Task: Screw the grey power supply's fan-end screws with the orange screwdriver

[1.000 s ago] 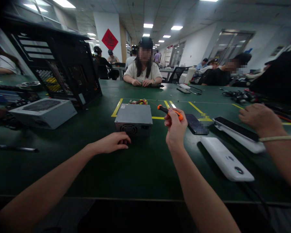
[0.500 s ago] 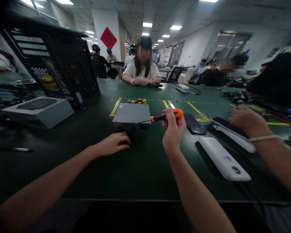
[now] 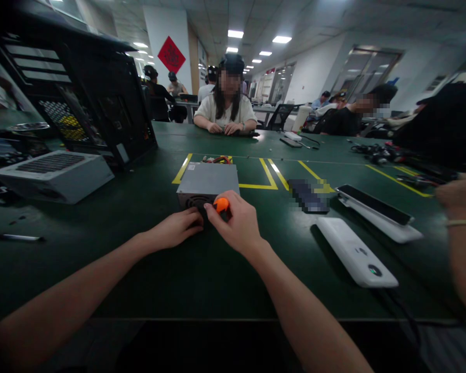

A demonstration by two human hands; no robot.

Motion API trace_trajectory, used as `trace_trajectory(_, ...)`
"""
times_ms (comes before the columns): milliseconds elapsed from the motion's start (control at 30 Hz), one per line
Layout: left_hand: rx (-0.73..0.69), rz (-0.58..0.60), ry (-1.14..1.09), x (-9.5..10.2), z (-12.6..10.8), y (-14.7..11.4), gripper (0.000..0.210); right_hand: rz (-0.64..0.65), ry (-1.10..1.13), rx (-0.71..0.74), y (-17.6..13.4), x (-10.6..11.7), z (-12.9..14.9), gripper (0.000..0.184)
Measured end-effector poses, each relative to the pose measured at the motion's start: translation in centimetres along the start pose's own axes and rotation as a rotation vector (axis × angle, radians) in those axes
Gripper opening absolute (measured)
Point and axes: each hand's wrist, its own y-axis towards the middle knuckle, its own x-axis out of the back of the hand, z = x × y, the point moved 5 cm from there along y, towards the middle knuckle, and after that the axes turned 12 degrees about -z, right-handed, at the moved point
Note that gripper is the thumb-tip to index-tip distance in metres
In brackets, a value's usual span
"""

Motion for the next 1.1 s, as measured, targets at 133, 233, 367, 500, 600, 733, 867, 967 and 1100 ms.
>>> trace_trajectory(133,0.077,-0.025,-0.150,0.4,-0.4,0.2,0.009,-0.092,0.007,-0.017,0.1,0.5,-0.1,0.013)
trace_trajectory(233,0.137,-0.052,-0.238,0.6,-0.5,0.3,0.008,-0.214,0.061,-0.059,0.2,1.4,-0.4,0.015)
trace_trajectory(367,0.118,-0.093,-0.213,0.6,-0.7,0.3,0.008,-0.349,0.120,-0.075,0.1,2.4,-0.5,0.016)
trace_trajectory(500,0.070,-0.069,-0.146,0.5,-0.9,0.2,0.019,-0.364,0.123,-0.028,0.1,2.5,-0.3,0.016)
trace_trajectory(600,0.029,-0.038,-0.093,0.4,-1.2,0.1,0.026,-0.348,0.120,0.017,0.0,2.5,0.0,0.015)
trace_trajectory(733,-0.027,-0.029,-0.042,0.5,-1.7,0.0,0.027,-0.332,0.116,0.027,0.0,2.4,0.1,0.013)
trace_trajectory(867,-0.072,-0.034,-0.021,0.6,-2.0,-0.1,0.027,-0.309,0.122,0.029,-0.1,2.3,0.2,0.013)
trace_trajectory(967,-0.079,-0.029,0.003,0.7,-2.1,-0.1,0.028,-0.298,0.138,0.038,-0.2,2.3,0.3,0.012)
trace_trajectory(1100,-0.096,-0.025,0.024,0.7,-2.2,-0.2,0.031,-0.277,0.145,0.059,-0.2,2.1,0.5,0.012)
